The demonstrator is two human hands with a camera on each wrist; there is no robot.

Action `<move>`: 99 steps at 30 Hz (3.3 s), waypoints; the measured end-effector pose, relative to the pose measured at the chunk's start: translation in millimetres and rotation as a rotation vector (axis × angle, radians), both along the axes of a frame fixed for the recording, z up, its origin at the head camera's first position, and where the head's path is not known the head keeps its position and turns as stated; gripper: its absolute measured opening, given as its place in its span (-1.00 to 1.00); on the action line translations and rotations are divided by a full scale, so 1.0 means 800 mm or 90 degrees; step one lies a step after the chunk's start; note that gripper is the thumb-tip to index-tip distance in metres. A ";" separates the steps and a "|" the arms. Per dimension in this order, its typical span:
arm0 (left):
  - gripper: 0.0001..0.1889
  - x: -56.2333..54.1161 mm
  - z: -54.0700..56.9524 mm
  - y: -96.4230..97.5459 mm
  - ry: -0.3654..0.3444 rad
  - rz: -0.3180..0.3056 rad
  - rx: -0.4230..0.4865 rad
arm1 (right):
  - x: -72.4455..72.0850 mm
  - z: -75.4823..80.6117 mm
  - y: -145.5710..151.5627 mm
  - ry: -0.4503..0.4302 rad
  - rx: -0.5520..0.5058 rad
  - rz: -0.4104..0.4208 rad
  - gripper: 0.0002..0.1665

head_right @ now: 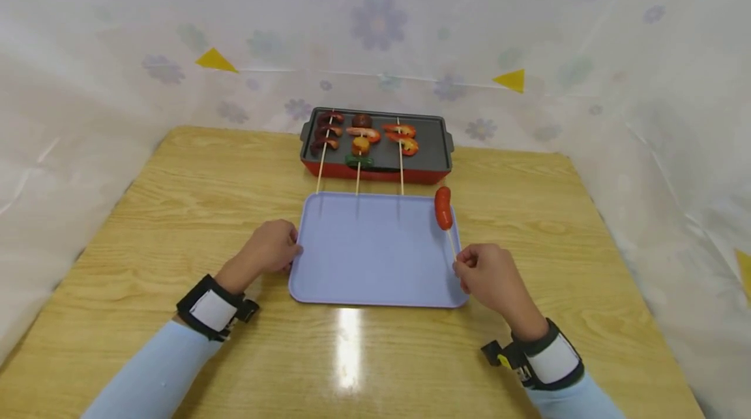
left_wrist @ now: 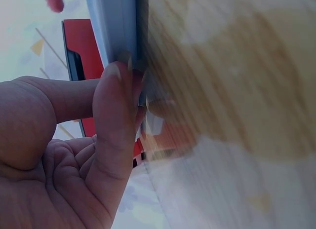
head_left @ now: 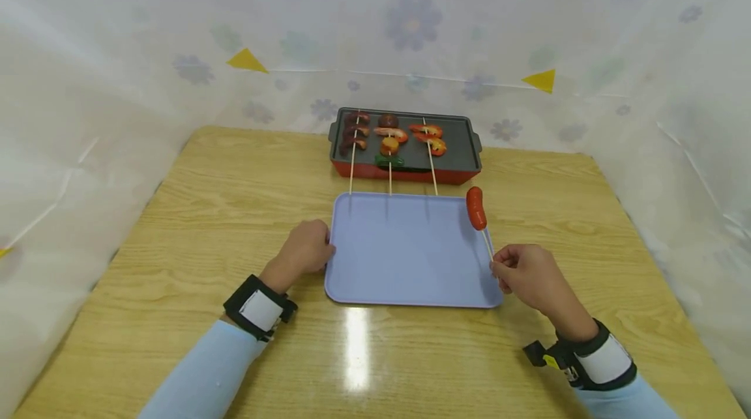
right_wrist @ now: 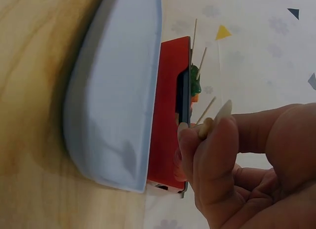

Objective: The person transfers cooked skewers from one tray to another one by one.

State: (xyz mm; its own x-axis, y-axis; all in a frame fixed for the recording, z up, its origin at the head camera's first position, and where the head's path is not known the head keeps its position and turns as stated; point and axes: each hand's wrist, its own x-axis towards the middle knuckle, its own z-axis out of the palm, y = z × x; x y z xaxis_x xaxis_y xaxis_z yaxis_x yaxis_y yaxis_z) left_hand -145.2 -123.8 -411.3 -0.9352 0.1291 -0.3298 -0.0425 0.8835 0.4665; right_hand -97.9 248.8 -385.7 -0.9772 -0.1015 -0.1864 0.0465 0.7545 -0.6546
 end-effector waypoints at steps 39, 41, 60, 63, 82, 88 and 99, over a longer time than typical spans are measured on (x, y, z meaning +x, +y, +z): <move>-0.80 -0.001 0.000 0.002 -0.003 -0.004 0.009 | 0.002 -0.035 0.000 0.066 0.218 0.076 -0.77; -0.79 0.000 -0.001 0.002 -0.003 -0.005 0.007 | 0.000 -0.034 0.001 0.086 0.221 0.073 -0.72; -0.87 0.004 -0.005 -0.004 0.027 -0.023 0.001 | -0.040 0.014 -0.044 0.175 0.134 0.077 -0.52; -0.86 0.004 -0.005 -0.005 0.034 -0.022 0.003 | -0.049 0.020 -0.050 0.180 0.116 0.079 -0.54; -0.84 -0.001 -0.007 -0.008 0.005 -0.014 -0.013 | -0.163 0.047 -0.077 0.102 0.079 0.030 -0.64; -0.84 -0.001 -0.006 -0.007 0.016 -0.014 -0.016 | -0.179 0.040 -0.086 0.075 0.048 0.015 -0.64; -0.84 0.000 -0.009 -0.008 0.040 -0.015 -0.009 | -0.192 0.034 -0.095 0.027 0.019 0.005 -0.66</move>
State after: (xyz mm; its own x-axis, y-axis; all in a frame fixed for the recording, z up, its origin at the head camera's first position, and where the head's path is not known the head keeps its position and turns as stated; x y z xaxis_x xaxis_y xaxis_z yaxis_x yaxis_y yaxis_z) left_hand -145.1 -130.3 -418.3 -0.9509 0.1479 -0.2718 0.0083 0.8902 0.4554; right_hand -251.6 172.6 -358.2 -0.9835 -0.1039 -0.1482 0.0136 0.7743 -0.6327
